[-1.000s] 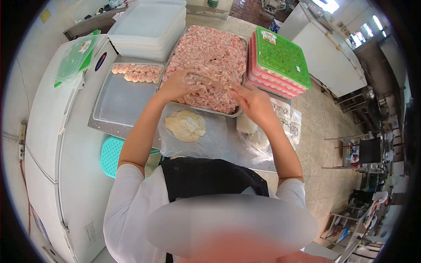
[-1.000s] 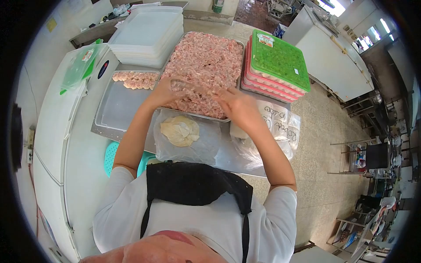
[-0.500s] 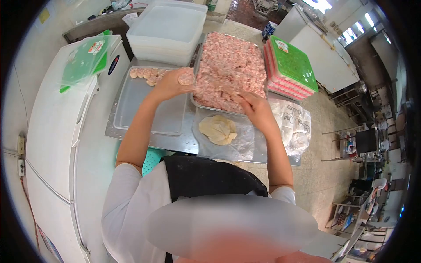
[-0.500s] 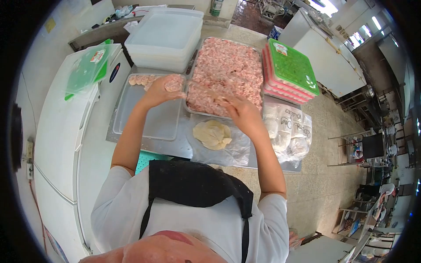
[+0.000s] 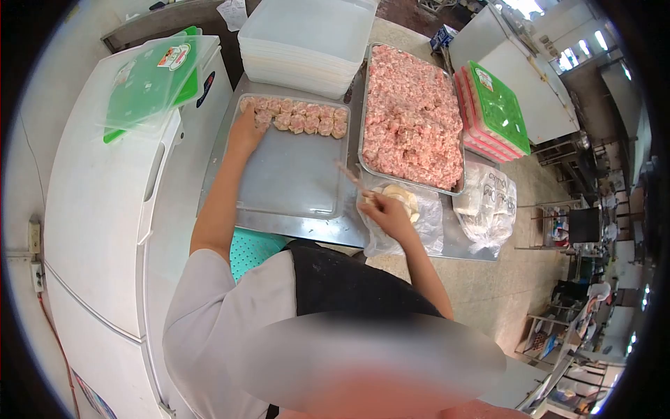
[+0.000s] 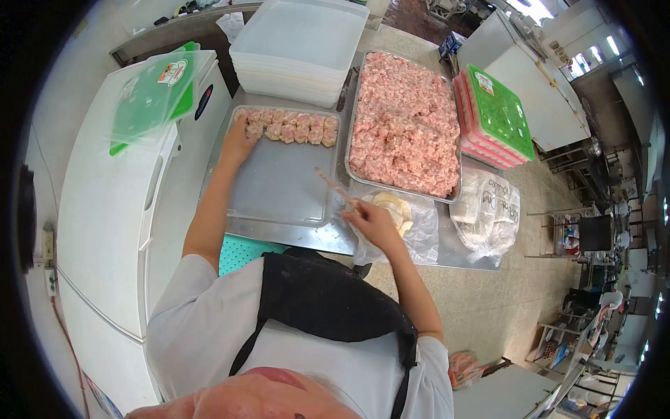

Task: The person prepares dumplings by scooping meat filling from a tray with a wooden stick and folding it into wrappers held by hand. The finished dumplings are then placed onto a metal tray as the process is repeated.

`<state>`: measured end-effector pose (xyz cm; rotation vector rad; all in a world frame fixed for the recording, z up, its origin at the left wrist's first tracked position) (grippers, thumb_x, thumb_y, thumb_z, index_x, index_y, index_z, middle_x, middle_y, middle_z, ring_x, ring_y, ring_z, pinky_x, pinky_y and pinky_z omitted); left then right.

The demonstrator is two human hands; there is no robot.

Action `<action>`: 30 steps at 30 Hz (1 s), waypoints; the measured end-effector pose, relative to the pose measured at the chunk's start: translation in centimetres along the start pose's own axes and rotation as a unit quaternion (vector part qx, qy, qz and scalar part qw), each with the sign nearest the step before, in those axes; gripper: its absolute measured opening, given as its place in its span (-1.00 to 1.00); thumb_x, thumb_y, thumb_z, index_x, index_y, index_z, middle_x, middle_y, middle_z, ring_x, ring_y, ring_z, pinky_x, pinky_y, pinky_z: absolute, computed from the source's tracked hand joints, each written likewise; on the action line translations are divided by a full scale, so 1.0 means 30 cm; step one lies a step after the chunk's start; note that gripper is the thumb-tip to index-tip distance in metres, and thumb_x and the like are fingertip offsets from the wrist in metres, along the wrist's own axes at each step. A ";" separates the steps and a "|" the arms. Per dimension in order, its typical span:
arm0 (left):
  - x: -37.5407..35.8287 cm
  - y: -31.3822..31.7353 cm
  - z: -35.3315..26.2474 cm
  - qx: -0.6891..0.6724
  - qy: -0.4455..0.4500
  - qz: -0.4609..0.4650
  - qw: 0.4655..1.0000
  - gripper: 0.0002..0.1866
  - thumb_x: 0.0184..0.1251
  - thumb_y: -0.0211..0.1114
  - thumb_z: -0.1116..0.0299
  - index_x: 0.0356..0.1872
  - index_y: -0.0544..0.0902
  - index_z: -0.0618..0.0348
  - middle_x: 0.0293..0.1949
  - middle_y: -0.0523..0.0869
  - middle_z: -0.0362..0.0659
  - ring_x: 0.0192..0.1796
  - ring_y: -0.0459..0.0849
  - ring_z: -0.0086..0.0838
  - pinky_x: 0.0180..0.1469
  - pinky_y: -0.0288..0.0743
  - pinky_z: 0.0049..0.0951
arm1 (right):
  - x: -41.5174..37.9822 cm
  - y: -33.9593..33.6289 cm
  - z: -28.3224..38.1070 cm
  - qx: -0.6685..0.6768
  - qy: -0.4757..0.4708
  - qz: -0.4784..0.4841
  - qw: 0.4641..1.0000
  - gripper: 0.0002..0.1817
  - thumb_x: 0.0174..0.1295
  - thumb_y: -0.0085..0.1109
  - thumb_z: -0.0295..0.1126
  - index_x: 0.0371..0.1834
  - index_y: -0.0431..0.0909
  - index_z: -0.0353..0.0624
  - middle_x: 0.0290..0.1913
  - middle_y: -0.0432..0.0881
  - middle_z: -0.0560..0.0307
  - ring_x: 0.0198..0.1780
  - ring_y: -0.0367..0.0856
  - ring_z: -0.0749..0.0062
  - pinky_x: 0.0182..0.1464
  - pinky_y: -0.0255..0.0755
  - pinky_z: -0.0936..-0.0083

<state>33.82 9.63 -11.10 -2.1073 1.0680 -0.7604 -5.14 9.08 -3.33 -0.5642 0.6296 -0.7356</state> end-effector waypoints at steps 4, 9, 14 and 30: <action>0.008 0.065 0.011 0.021 -0.005 0.012 1.000 -0.30 0.11 0.35 0.39 0.30 0.25 0.20 -0.05 0.63 0.22 -0.01 0.62 0.08 0.03 0.49 -0.08 | 0.128 0.190 -0.009 -0.040 -0.025 0.012 0.999 -0.23 0.15 0.24 -0.01 0.28 0.34 -0.40 -0.38 0.63 -0.20 -0.29 0.65 0.01 -0.19 0.49 0.29; 0.042 0.059 -0.036 0.045 -0.005 0.061 0.997 -0.22 0.10 0.35 0.43 0.36 0.19 0.20 -0.03 0.62 0.24 0.01 0.62 0.07 0.05 0.49 -0.10 | 0.167 0.248 -0.058 -0.075 -0.051 0.003 0.996 -0.19 0.16 0.25 -0.05 0.32 0.24 -0.46 -0.31 0.63 -0.21 -0.25 0.64 0.03 -0.17 0.48 0.29; 0.033 0.024 -0.053 0.047 0.030 0.060 0.997 -0.12 0.09 0.37 0.40 0.44 0.09 0.16 -0.03 0.64 0.20 0.03 0.62 0.05 0.06 0.49 -0.14 | 0.138 0.126 -0.028 -0.053 -0.050 0.080 0.994 -0.28 0.18 0.23 -0.09 0.27 0.32 -0.42 -0.20 0.65 -0.25 -0.17 0.65 -0.07 -0.10 0.49 0.25; -0.353 0.263 -1.019 -0.364 0.193 0.334 0.848 -0.52 0.16 0.40 0.28 0.10 0.50 0.13 -0.21 0.63 -0.16 -0.12 0.61 -0.45 0.02 0.45 -0.33 | 0.020 -0.549 -0.328 -0.131 -0.157 -0.244 0.948 -0.69 0.39 -0.01 -0.31 0.10 0.49 -0.21 -0.45 0.56 -0.15 -0.39 0.60 0.07 -0.31 0.44 0.27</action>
Point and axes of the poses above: each hand's wrist, its own x-axis towards the middle knuckle, its own y-axis out of the palm, z = x × y, the point moved 1 cm from there along x, towards the middle knuckle
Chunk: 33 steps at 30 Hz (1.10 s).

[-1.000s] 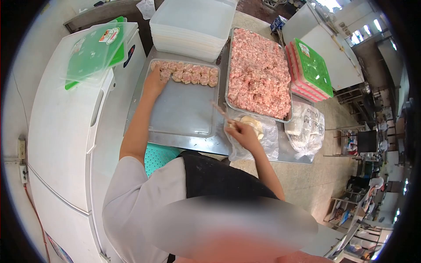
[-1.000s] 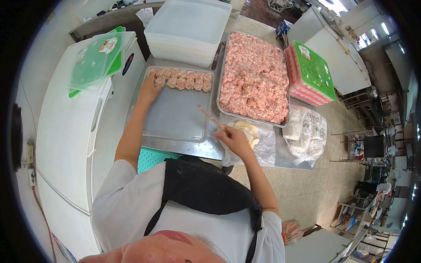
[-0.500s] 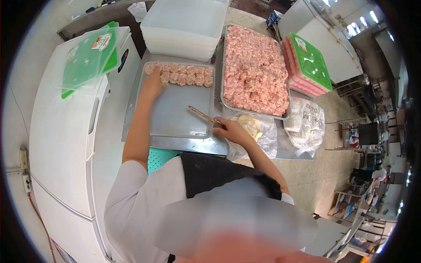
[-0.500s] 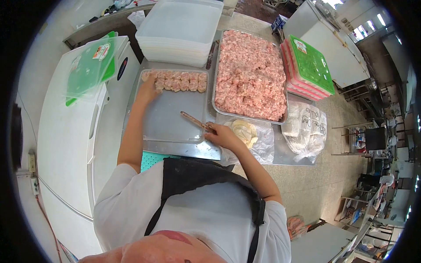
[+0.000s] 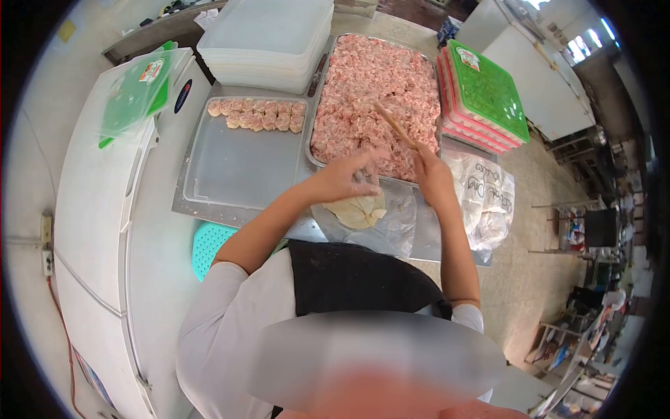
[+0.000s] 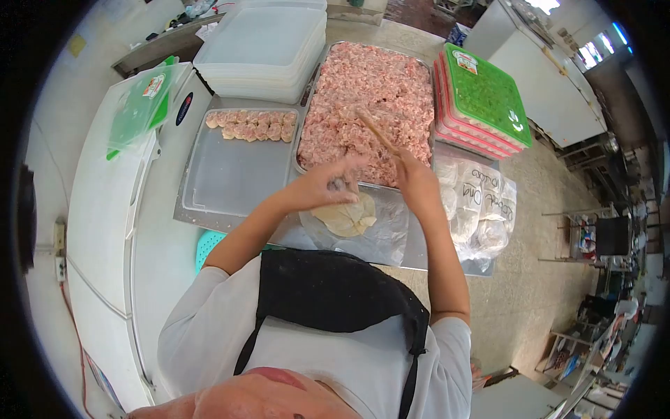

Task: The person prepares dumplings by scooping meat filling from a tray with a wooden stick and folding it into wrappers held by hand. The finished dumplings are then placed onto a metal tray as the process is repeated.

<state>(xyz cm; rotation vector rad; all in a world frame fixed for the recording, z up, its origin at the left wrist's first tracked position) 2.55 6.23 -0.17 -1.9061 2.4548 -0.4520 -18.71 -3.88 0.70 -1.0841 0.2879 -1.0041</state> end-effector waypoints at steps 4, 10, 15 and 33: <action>-0.026 0.173 0.142 0.223 0.001 0.023 0.974 -0.60 0.06 0.42 0.27 -0.03 0.58 0.03 -0.20 0.61 -0.10 -0.08 0.58 -0.18 0.04 0.44 -0.18 | -0.070 -0.039 -0.153 0.136 0.076 0.033 0.987 -0.73 0.43 -0.04 -0.27 -0.02 0.52 -0.22 -0.57 0.48 0.10 -0.53 0.51 0.42 -0.45 0.36 0.47; -0.098 0.298 0.218 0.397 -0.011 -0.091 0.913 -0.63 -0.02 0.41 0.30 -0.11 0.60 0.04 -0.29 0.54 -0.10 -0.10 0.53 -0.15 -0.04 0.43 -0.22 | -0.090 0.018 -0.305 0.366 0.124 0.132 0.913 -0.76 0.46 -0.09 -0.26 -0.08 0.52 -0.16 -0.58 0.40 0.35 -0.60 0.33 0.72 -0.55 0.23 0.67; -0.091 0.336 0.228 0.409 -0.052 -0.120 0.903 -0.75 0.02 0.39 0.31 -0.23 0.63 0.03 -0.33 0.52 -0.14 -0.13 0.52 -0.18 -0.04 0.43 -0.24 | -0.080 0.042 -0.343 0.415 0.119 0.115 0.895 -0.76 0.46 -0.08 -0.24 -0.13 0.50 -0.16 -0.58 0.41 0.34 -0.61 0.31 0.70 -0.56 0.23 0.67; -0.020 0.275 0.054 -0.232 -0.163 -0.325 0.902 -0.85 0.32 0.25 0.38 -0.19 0.62 0.22 -0.23 0.66 -0.25 -0.12 0.62 -0.55 0.01 0.50 -0.48 | -0.052 0.050 -0.361 0.311 0.074 0.149 0.936 -0.72 0.44 -0.08 -0.23 -0.19 0.48 -0.26 -0.53 0.49 0.03 -0.48 0.50 0.31 -0.36 0.37 0.41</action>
Point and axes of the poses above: each hand's wrist, its own x-axis towards the middle knuckle, its own y-axis out of the palm, z = x × y, the point moved 1 cm from there along x, towards the middle knuckle
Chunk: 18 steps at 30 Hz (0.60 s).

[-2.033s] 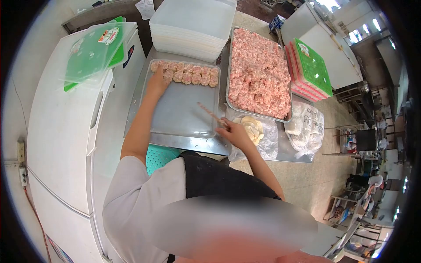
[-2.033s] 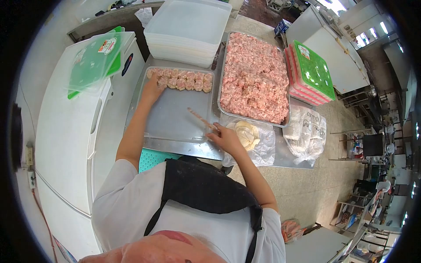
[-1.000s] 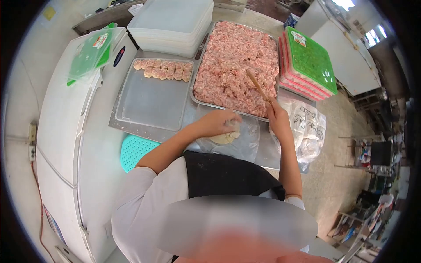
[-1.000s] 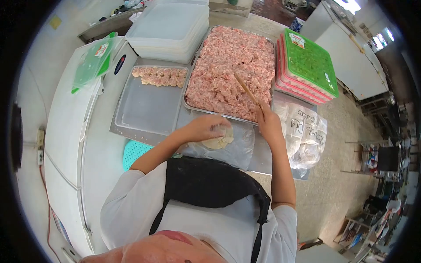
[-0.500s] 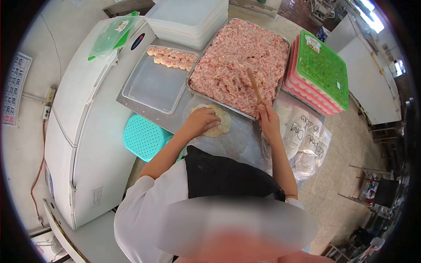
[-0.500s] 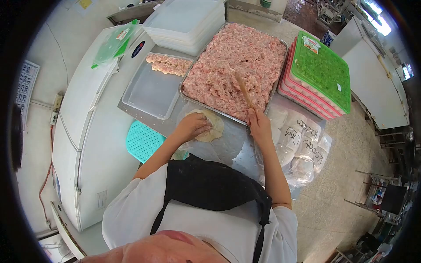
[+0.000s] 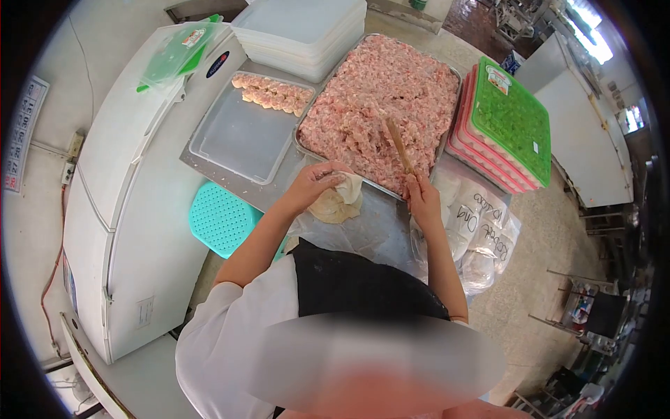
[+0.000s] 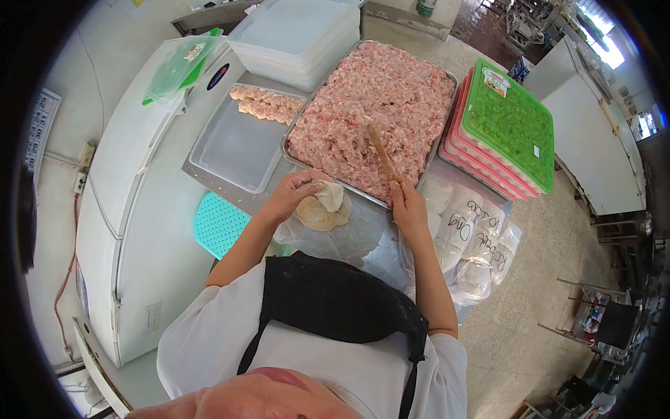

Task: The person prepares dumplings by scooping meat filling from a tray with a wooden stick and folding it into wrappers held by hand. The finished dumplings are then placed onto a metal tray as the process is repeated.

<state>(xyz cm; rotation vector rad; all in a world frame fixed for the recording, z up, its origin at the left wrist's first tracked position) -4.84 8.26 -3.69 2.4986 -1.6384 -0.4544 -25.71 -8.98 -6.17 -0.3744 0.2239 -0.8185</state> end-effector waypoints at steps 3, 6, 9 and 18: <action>-0.006 -0.011 -0.025 0.020 -0.024 0.064 0.997 -0.86 0.26 0.30 0.39 -0.22 0.62 0.20 -0.30 0.64 -0.25 -0.13 0.62 -0.53 -0.02 0.50 -0.49 | -0.001 -0.032 0.022 -0.014 0.016 -0.009 1.000 -0.73 0.41 -0.04 -0.24 -0.16 0.51 -0.23 -0.50 0.52 0.01 -0.47 0.53 0.26 -0.35 0.39 0.40; 0.014 -0.039 -0.044 0.251 0.065 0.115 0.959 -0.87 0.20 0.32 0.41 -0.27 0.60 0.19 -0.35 0.61 -0.22 -0.16 0.60 -0.51 -0.09 0.48 -0.49 | 0.016 -0.126 0.034 -0.192 -0.107 -0.089 0.972 -0.73 0.37 0.03 -0.21 -0.13 0.57 -0.18 -0.47 0.57 0.02 -0.44 0.59 0.19 -0.36 0.44 0.36; 0.019 -0.073 -0.045 0.405 0.151 0.109 0.895 -0.85 0.17 0.31 0.41 -0.32 0.54 0.20 -0.37 0.58 -0.14 -0.23 0.58 -0.44 -0.16 0.46 -0.44 | 0.033 -0.230 0.161 -0.421 -0.195 -0.113 0.879 -0.74 0.30 0.12 -0.16 -0.17 0.62 -0.10 -0.44 0.59 0.07 -0.40 0.63 0.15 -0.38 0.48 0.30; 0.063 -0.150 -0.055 0.144 0.088 0.133 0.977 -0.84 0.25 0.25 0.44 -0.17 0.54 0.19 -0.22 0.63 -0.23 -0.12 0.57 -0.54 -0.03 0.44 -0.49 | 0.168 -0.170 0.121 -0.580 -0.215 -0.105 0.778 -0.82 0.19 0.18 -0.17 -0.40 0.60 -0.01 -0.46 0.58 0.13 -0.42 0.63 0.17 -0.42 0.50 0.23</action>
Point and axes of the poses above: each hand's wrist, its own x-axis towards the middle knuckle, its own y-axis out of the palm, z = x × y, the point moved 1 cm from there along x, towards the middle knuckle
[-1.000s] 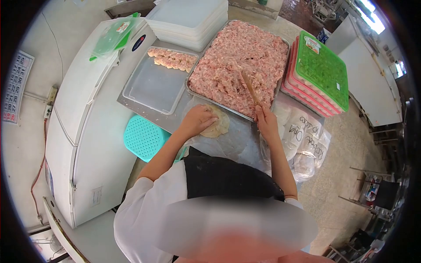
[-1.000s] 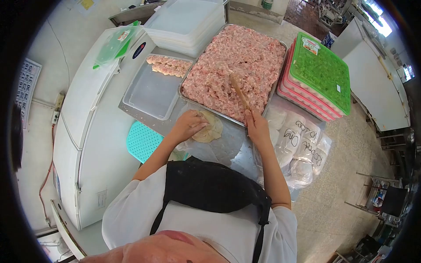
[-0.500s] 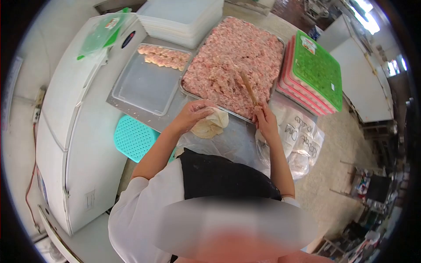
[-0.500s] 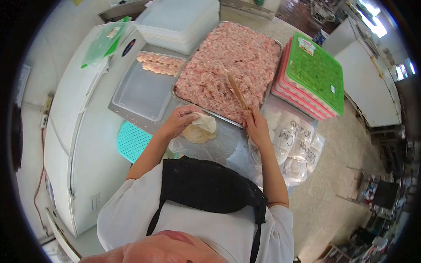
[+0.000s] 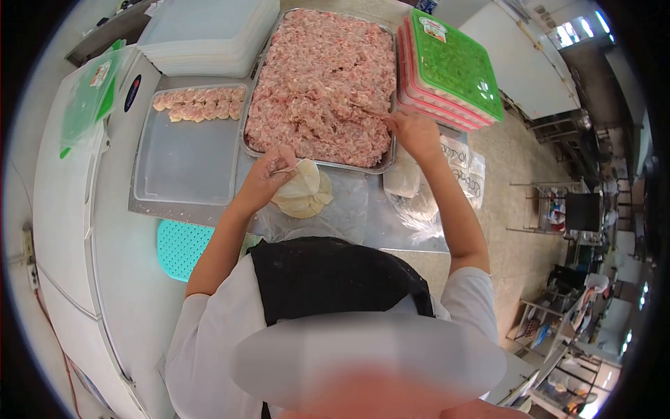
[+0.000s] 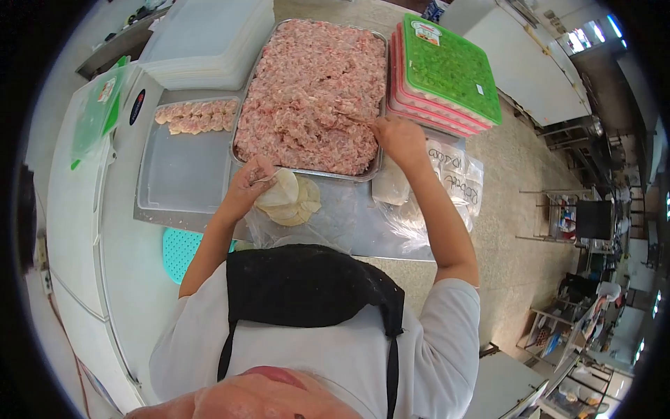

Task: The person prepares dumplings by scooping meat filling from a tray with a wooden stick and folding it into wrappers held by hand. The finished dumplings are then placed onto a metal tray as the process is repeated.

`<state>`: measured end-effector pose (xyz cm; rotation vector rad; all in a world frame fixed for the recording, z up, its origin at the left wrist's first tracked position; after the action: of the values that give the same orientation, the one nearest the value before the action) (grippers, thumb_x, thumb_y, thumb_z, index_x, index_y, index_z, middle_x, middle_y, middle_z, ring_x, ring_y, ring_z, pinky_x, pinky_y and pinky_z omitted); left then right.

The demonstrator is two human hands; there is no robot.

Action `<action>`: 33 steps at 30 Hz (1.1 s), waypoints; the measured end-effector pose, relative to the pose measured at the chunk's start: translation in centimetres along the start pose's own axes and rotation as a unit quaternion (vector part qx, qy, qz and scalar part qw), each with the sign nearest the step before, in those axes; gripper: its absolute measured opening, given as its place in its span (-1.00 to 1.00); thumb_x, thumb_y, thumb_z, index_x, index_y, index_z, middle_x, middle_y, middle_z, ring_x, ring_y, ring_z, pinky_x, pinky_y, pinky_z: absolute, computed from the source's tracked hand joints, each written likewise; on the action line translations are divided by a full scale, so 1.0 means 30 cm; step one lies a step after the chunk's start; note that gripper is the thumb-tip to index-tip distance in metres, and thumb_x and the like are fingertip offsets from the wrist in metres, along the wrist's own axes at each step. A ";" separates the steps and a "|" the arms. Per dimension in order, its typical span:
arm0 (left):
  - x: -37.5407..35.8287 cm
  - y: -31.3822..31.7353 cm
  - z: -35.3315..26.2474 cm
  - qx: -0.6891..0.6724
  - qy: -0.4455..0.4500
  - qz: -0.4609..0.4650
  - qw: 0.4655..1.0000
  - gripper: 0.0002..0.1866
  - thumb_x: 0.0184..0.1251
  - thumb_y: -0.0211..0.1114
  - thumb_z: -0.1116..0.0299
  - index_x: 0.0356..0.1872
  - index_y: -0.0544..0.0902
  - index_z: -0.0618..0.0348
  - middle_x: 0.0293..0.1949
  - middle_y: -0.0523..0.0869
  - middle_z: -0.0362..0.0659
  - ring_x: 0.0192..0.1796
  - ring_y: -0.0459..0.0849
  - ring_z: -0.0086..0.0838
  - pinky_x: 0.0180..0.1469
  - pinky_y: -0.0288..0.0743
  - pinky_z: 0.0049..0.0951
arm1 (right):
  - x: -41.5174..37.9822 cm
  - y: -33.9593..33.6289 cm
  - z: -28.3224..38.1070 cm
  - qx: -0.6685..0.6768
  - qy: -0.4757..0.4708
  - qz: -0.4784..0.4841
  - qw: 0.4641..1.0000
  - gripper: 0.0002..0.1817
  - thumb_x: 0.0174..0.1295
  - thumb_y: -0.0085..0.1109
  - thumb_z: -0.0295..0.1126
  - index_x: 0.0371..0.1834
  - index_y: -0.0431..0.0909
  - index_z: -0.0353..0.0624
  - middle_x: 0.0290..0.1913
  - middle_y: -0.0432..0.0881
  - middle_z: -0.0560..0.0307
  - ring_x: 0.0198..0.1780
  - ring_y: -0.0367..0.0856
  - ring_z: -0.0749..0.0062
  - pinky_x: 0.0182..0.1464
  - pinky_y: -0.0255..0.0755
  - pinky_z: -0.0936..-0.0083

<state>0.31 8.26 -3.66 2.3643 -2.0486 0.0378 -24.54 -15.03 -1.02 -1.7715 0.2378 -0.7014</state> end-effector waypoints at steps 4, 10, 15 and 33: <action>-0.001 -0.018 0.013 -0.120 -0.091 0.061 0.987 -0.72 0.35 0.17 0.42 0.04 0.57 0.23 -0.05 0.64 -0.20 0.01 0.57 -0.54 0.10 0.43 -0.48 | -0.051 0.021 0.069 0.041 0.079 0.106 0.990 -0.72 0.28 0.04 -0.14 -0.41 0.58 -0.07 -0.45 0.63 -0.01 -0.39 0.63 0.04 -0.36 0.50 0.14; -0.029 -0.018 0.116 -0.316 -0.191 0.068 0.927 -0.74 0.41 0.16 0.32 0.00 0.60 0.22 -0.09 0.65 -0.17 -0.04 0.62 -0.50 0.08 0.50 -0.44 | -0.114 -0.019 0.254 0.125 0.137 0.147 0.972 -0.62 0.37 -0.06 -0.08 -0.37 0.63 -0.11 -0.44 0.64 -0.07 -0.35 0.63 -0.04 -0.32 0.48 0.12; -0.011 -0.016 0.112 -0.351 -0.171 0.060 0.919 -0.70 0.40 0.19 0.30 0.03 0.57 0.26 -0.10 0.66 -0.13 -0.02 0.65 -0.45 0.05 0.55 -0.39 | -0.188 0.065 0.240 0.331 0.272 0.097 0.899 -0.63 0.38 0.02 -0.07 -0.17 0.70 -0.10 -0.55 0.59 0.04 -0.53 0.57 0.31 -0.44 0.37 0.36; 0.029 -0.122 0.135 -0.487 -0.220 0.065 0.843 -0.70 0.38 0.18 0.41 0.10 0.53 0.21 -0.01 0.66 -0.12 0.03 0.67 -0.32 0.09 0.59 -0.25 | -0.175 0.049 0.297 0.575 0.451 0.030 0.682 -0.66 0.43 0.05 -0.20 -0.29 0.65 -0.25 -0.62 0.34 0.45 -0.61 0.18 0.80 -0.58 -0.02 0.75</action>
<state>4.08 7.81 -7.65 1.6333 -1.6749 -1.3068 -23.39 -5.71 -5.62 -0.1023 0.3830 -1.2623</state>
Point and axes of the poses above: each hand's wrist, its own x-axis towards the middle knuckle, its own y-axis out of the palm, z = x × y, the point moved 1 cm from there along x, towards the middle knuckle
